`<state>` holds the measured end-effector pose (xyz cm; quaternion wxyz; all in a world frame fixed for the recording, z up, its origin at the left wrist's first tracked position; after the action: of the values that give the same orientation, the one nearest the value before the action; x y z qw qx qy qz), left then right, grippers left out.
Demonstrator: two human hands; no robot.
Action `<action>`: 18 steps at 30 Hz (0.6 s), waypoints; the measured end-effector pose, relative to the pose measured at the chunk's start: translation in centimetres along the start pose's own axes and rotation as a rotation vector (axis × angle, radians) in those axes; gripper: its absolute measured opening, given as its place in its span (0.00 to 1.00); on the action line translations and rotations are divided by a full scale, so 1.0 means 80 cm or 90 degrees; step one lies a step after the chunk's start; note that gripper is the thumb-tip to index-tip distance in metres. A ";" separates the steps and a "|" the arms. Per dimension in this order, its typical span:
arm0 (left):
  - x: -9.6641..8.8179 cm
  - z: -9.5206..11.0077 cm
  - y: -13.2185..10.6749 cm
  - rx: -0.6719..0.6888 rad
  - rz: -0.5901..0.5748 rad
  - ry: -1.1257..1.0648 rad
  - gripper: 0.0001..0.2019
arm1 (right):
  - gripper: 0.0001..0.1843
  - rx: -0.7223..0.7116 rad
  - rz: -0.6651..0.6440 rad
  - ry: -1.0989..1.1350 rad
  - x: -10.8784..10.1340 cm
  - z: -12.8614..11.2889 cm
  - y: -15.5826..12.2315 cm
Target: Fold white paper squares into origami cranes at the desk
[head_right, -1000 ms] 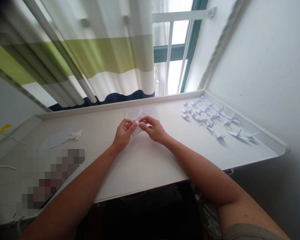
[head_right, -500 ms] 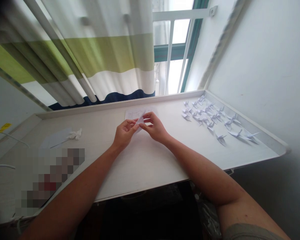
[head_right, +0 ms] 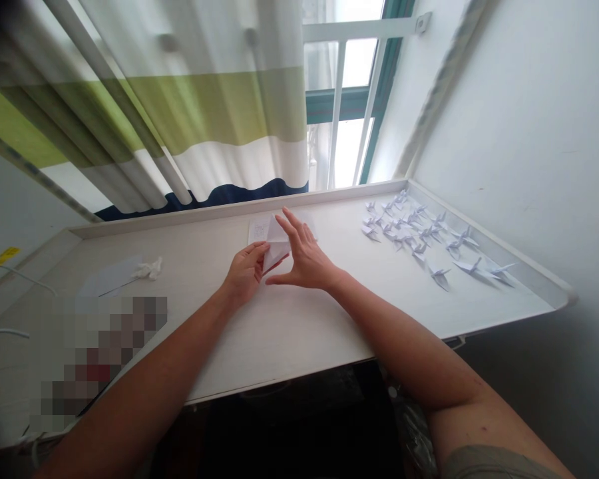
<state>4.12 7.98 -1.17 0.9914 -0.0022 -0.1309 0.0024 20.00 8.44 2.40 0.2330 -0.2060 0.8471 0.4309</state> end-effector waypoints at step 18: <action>0.026 0.002 -0.022 -0.107 -0.151 0.002 0.28 | 0.78 -0.007 0.007 -0.035 0.008 -0.011 0.001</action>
<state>6.13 6.23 -0.47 0.9812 -0.0700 -0.1284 -0.1257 19.24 7.68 2.50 0.2531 -0.1907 0.8390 0.4422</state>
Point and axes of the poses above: each hand's wrist, its own y-axis towards the middle knuckle, its own x-axis out of the palm, z = x × y, the point moved 5 cm from there along y, towards the middle knuckle, and after that the axes turned 11 degrees about y, right-handed, at the moved point
